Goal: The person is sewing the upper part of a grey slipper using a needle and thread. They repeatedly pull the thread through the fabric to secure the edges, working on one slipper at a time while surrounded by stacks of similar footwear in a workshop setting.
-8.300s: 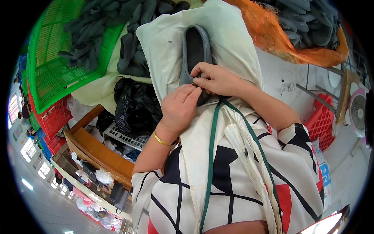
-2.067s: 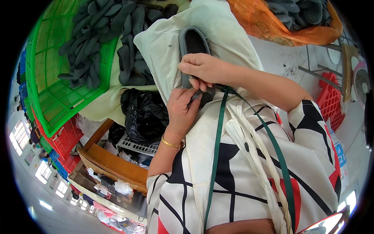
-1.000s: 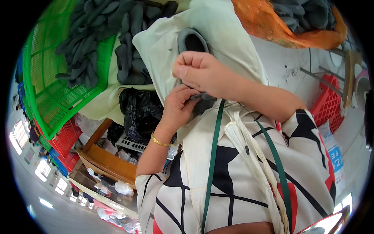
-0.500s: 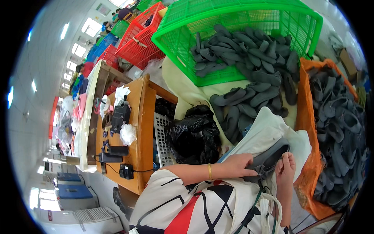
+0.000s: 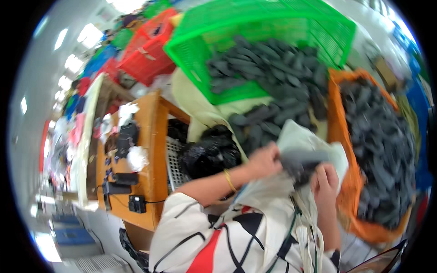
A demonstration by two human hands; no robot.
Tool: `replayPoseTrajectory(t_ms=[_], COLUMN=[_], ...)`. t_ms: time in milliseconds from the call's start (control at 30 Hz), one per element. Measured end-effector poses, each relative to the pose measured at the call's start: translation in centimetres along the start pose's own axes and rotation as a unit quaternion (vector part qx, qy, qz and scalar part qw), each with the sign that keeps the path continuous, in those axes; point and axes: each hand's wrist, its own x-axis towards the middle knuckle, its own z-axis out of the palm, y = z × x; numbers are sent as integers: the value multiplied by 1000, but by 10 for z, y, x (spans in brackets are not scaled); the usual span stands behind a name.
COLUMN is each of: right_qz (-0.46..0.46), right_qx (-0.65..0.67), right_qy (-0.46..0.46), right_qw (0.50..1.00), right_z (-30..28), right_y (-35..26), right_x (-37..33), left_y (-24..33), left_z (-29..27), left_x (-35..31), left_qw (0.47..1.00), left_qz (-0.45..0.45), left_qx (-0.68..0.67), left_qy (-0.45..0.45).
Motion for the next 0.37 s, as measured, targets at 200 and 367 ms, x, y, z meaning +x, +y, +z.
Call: replayPoseTrajectory(t_ms=[200, 367], right_qz=[-24, 45], right_qx=[45, 66], right_qy=[-20, 11], right_qw=[998, 997], right_z=[18, -5], right_y=[-18, 9], right_x=[8, 10], left_y=[33, -5], left_z=[-80, -14], left_x=[62, 101], left_qw=[981, 958], left_qz=[79, 60], left_qx=[-118, -141], left_qy=[-129, -244])
